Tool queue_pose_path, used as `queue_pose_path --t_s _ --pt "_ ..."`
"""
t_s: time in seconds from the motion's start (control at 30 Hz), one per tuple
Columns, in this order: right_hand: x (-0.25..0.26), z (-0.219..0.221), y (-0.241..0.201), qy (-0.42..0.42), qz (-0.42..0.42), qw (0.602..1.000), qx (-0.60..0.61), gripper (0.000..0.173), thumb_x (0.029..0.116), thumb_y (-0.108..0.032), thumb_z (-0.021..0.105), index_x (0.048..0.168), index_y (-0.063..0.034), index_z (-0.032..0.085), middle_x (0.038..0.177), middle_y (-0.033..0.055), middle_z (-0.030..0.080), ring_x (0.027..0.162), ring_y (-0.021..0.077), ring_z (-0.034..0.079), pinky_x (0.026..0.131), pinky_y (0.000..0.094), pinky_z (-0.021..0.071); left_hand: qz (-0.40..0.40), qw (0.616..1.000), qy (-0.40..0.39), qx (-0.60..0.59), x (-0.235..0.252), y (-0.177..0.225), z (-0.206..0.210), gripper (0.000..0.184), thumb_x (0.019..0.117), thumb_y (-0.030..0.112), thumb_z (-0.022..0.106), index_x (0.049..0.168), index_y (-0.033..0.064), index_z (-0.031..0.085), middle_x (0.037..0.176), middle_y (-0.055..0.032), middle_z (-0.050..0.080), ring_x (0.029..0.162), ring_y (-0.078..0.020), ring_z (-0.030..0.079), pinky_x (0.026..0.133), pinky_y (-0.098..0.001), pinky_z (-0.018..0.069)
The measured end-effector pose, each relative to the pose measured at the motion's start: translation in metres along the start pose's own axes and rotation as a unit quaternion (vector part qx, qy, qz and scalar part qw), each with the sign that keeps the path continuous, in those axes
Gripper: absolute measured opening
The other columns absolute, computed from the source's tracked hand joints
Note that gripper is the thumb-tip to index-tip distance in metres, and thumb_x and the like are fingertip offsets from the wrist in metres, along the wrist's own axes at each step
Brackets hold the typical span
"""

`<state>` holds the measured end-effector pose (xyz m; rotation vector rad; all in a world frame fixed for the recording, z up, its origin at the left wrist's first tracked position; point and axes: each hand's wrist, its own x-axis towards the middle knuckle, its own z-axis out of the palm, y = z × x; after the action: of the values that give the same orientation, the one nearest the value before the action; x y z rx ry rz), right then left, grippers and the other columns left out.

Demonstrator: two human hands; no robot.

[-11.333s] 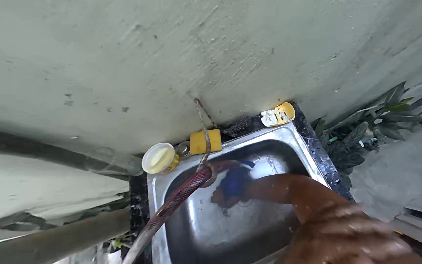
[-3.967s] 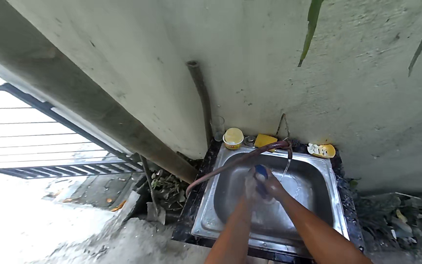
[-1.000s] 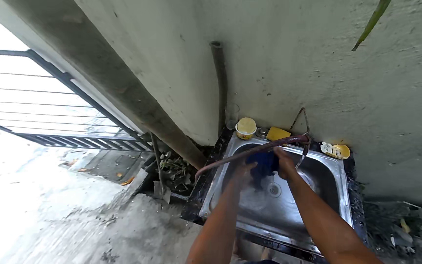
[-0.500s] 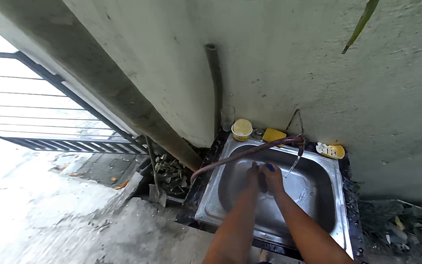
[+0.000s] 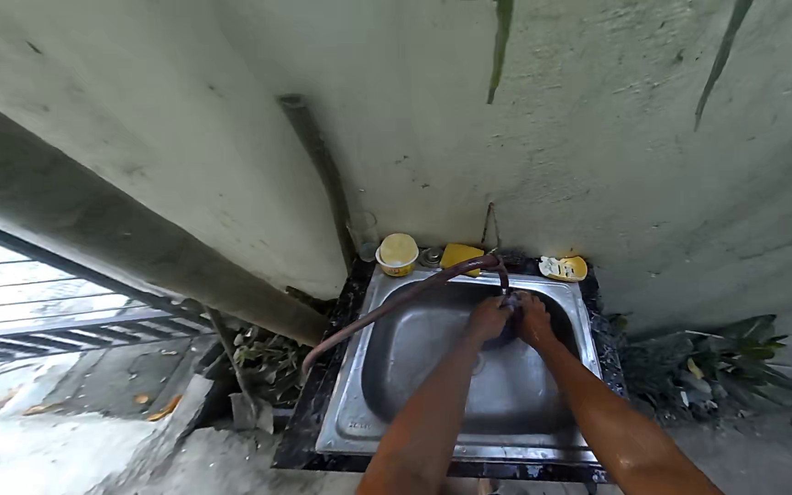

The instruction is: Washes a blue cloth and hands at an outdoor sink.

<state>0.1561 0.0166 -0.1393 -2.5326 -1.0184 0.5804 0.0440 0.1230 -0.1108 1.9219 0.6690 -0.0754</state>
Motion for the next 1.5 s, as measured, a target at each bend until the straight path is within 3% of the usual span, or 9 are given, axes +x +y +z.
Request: queue_pose_path --t_s 0.17,0.27,0.4,0.5,0.6,0.77,0.97,1.27,1.5 --pt "-0.015 -0.006 0.013 -0.186 -0.039 0.953 0.235 0.084 0.0843 -0.012 0.079 0.155 -0.0040 0.035 0.143 0.0200 0.056 0.129 0.0264 0.058 0.109 0.0446 0.0488 0.025 0.997 0.033 -0.067 0.005 0.011 0.001 0.042 0.1085 0.031 0.049 0.128 -0.0038 0.062 0.123 -0.0226 0.065 0.118 -0.0301 0.062 0.105 -0.0482 0.0459" --pt "-0.017 -0.001 0.007 -0.163 0.071 0.929 0.324 0.059 0.0928 -0.021 0.076 0.144 -0.0072 0.051 0.129 0.0197 0.063 0.109 0.0295 0.064 0.088 0.0497 0.0555 -0.004 0.951 0.111 -0.289 0.010 0.004 0.018 0.039 0.1068 0.029 0.054 0.128 -0.0025 0.059 0.118 -0.0196 0.066 0.108 -0.0250 0.064 0.096 -0.0437 0.0527" --pt "-0.013 -0.001 -0.004 -0.056 0.041 0.909 0.410 0.042 0.0927 0.004 0.059 0.134 -0.0009 0.057 0.123 0.0188 0.064 0.104 0.0245 0.066 0.086 0.0429 0.0569 -0.110 0.912 0.233 -0.318 0.005 -0.013 0.031 0.040 0.1033 0.029 0.061 0.126 -0.0043 0.059 0.119 -0.0244 0.064 0.109 -0.0316 0.062 0.095 -0.0483 0.0500" --pt "-0.016 -0.007 -0.013 -0.088 0.033 0.849 0.519 0.066 0.0854 0.015 0.054 0.147 -0.0079 0.045 0.130 0.0188 0.061 0.105 0.0270 0.067 0.082 0.0445 0.0596 -0.119 0.888 0.155 -0.415 0.001 -0.035 0.050 0.057 0.1085 0.045 0.045 0.151 0.0078 0.040 0.146 -0.0213 0.051 0.131 -0.0330 0.052 0.106 -0.0539 0.0451" --pt "-0.016 -0.019 -0.015 -0.207 0.025 0.854 0.476 0.080 0.0807 0.007 0.067 0.153 -0.0090 0.036 0.131 0.0189 0.059 0.108 0.0276 0.065 0.087 0.0448 0.0589 -0.103 0.849 0.111 -0.506 0.005 -0.040 0.058 0.052 0.1081 0.047 0.042 0.141 0.0085 0.052 0.125 -0.0176 0.064 0.109 -0.0288 0.064 0.089 -0.0493 0.0545" --pt "-0.010 -0.015 -0.006 -0.268 0.062 0.924 0.265 0.082 0.0796 0.000 0.075 0.153 -0.0108 0.040 0.130 0.0191 0.061 0.109 0.0300 0.065 0.088 0.0489 0.0568 -0.087 0.933 0.176 -0.303 0.012 -0.016 0.043 0.036 0.0982 0.021 0.066 0.126 -0.0029 0.062 0.114 -0.0203 0.067 0.107 -0.0274 0.065 0.096 -0.0458 0.0531" --pt "-0.015 0.007 0.016 -0.287 0.075 0.794 0.530 0.031 0.0895 0.005 0.062 0.118 -0.0040 0.055 0.096 0.0071 0.066 0.084 0.0173 0.065 0.076 0.0372 0.0580 -0.067 0.966 0.126 -0.216 0.013 0.008 0.029 0.039 0.0977 0.020 0.065 0.130 -0.0002 0.058 0.113 -0.0197 0.066 0.102 -0.0271 0.065 0.092 -0.0463 0.0531" --pt "-0.023 0.010 -0.011 -0.229 0.092 0.894 0.374 0.025 0.0919 -0.006 0.069 0.114 -0.0037 0.058 0.084 0.0051 0.060 0.063 0.0115 0.053 0.054 0.0287 0.0456 -0.064 0.977 0.129 -0.160 0.021 -0.001 0.025 0.032 0.1069 0.025 0.053 0.128 0.0022 0.062 0.110 -0.0190 0.068 0.101 -0.0283 0.066 0.094 -0.0475 0.0520" --pt "-0.021 0.010 -0.017 -0.203 -0.047 0.968 0.137 0.034 0.0965 -0.024 0.067 0.121 -0.0002 0.065 0.108 0.0156 0.069 0.097 0.0234 0.067 0.091 0.0462 0.0537 -0.103 0.988 0.113 -0.023 0.014 0.017 0.021 0.047 0.1105 0.037 0.039 0.116 0.0002 0.067 0.114 -0.0222 0.068 0.111 -0.0341 0.065 0.098 -0.0541 0.0492"
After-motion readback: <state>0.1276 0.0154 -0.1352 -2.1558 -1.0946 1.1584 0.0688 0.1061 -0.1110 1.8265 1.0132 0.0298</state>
